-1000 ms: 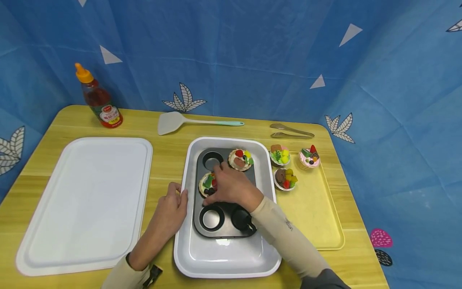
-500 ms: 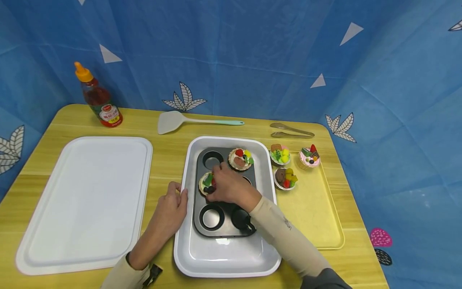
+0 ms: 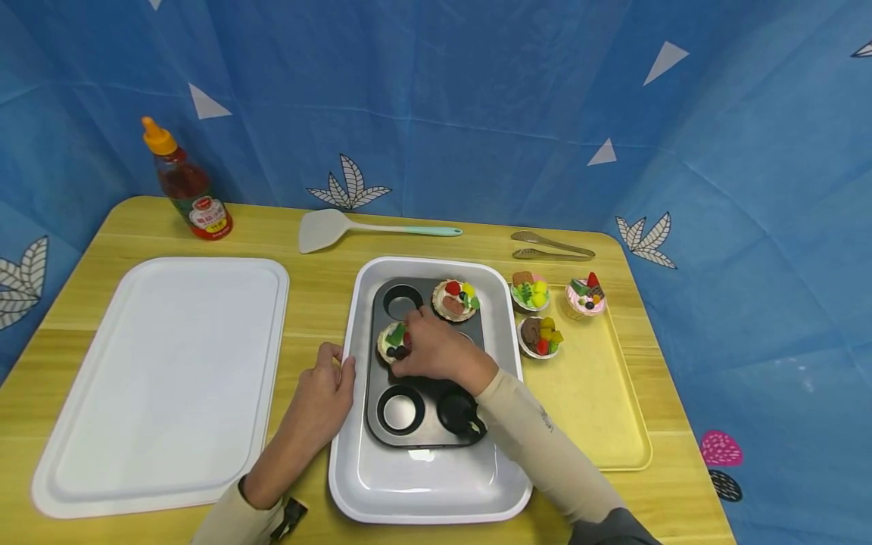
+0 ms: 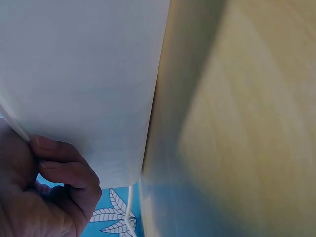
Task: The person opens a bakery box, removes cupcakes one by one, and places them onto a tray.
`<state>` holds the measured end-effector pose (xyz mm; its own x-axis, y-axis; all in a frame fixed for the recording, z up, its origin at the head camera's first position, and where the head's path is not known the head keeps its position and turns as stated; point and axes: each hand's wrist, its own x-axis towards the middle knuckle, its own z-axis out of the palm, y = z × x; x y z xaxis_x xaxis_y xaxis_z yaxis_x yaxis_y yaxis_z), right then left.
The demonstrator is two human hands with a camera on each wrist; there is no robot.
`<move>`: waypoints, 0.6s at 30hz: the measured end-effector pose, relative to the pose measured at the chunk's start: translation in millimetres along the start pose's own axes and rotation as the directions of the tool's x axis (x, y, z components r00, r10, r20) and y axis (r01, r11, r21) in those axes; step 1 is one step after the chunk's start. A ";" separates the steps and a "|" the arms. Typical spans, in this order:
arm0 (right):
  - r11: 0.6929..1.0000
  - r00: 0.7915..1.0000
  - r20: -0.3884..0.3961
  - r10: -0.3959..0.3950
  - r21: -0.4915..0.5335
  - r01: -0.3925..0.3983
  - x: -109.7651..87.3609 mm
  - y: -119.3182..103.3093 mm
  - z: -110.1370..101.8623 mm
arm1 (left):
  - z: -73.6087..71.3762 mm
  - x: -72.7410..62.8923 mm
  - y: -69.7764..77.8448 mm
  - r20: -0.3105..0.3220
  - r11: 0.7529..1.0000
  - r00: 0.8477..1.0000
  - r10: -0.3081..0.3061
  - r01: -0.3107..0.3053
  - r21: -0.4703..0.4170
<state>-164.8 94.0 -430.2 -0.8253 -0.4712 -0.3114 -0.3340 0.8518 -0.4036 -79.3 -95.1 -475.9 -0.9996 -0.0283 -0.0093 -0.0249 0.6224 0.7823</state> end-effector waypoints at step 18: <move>0.997 0.994 -0.100 0.052 0.065 -0.046 -20.2 1.9 -23.1 | -1.1 -0.3 0.5 0.018 1.000 1.000 -0.016 0.016 -0.014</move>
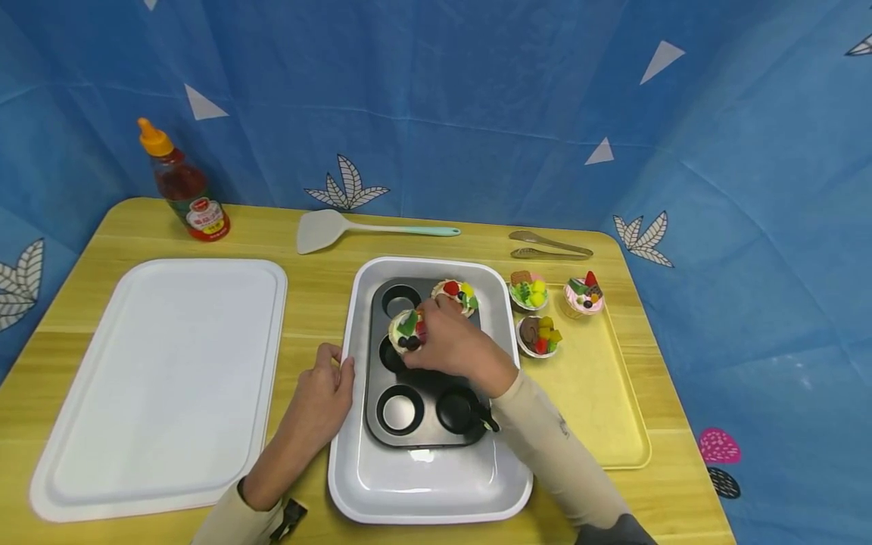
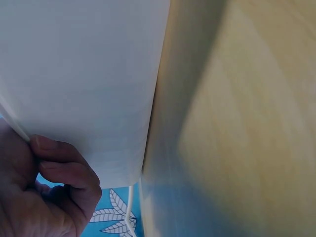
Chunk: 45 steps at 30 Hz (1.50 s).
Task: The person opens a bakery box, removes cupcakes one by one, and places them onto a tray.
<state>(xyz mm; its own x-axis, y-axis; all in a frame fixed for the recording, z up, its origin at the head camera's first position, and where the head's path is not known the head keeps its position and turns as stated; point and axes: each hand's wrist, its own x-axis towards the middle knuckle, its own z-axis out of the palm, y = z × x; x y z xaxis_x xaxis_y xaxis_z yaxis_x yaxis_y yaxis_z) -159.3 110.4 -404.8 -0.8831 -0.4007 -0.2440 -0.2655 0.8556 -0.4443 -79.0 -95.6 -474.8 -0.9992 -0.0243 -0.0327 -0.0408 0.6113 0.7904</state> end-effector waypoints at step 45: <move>0.906 0.873 -0.242 0.423 0.140 -0.400 -112.5 208.4 -75.6 | 1.4 1.2 -0.4 0.001 0.999 1.000 -0.014 0.014 0.030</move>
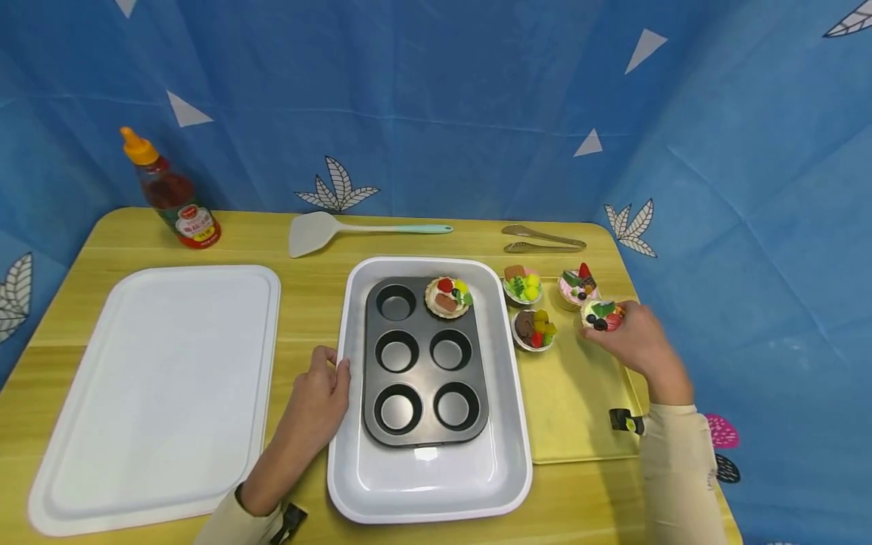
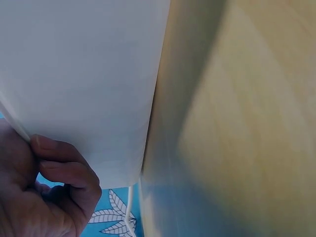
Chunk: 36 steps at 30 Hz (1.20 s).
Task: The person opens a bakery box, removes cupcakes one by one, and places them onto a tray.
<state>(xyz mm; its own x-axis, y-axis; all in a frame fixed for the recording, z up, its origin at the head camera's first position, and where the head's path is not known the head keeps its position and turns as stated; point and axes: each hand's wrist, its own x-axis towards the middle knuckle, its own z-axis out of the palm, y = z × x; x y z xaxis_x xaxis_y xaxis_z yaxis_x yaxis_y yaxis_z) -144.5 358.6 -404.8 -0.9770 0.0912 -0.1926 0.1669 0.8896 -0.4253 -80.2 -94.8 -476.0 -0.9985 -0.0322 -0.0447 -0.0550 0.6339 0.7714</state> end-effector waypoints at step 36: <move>0.993 0.987 0.110 0.118 -0.036 -0.114 7.4 13.0 34.4 | -0.9 -0.1 1.7 0.010 1.000 1.000 -0.018 0.018 0.000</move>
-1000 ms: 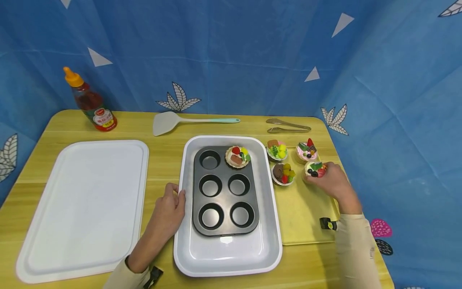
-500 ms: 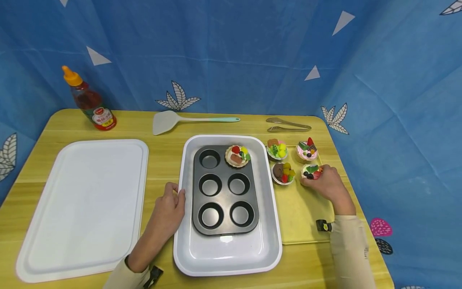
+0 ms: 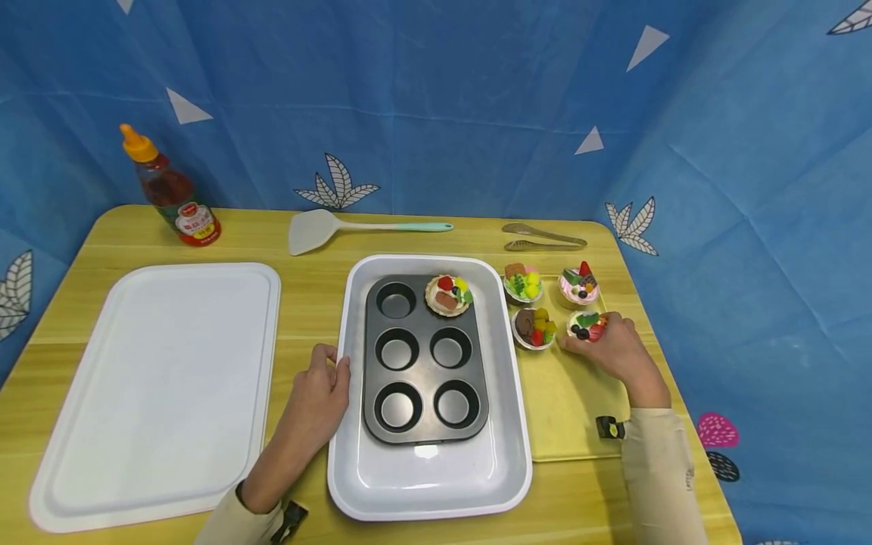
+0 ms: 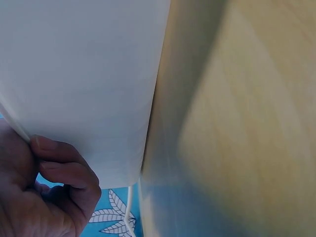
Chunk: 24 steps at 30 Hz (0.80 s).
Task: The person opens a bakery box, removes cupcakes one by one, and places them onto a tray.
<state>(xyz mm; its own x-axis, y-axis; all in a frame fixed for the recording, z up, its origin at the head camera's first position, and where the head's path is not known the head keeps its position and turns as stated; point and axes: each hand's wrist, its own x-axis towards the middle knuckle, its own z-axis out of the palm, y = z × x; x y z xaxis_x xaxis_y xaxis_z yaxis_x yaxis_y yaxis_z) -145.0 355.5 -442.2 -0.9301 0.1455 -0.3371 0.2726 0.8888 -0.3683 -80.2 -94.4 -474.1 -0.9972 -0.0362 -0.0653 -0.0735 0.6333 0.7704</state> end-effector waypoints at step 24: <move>0.978 0.974 -0.107 -0.200 -0.084 0.192 -51.2 -108.6 -53.9 | 1.0 0.7 0.4 0.003 1.000 1.000 -0.003 0.003 -0.003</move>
<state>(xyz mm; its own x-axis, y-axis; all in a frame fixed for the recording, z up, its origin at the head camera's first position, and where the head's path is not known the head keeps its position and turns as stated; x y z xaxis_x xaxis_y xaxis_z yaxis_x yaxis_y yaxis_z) -140.2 274.9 -338.2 -0.9868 0.0102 -0.1618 0.0673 0.9337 -0.3516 -80.9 -93.4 -474.5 -0.9969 -0.0357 -0.0698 -0.0767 0.6308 0.7722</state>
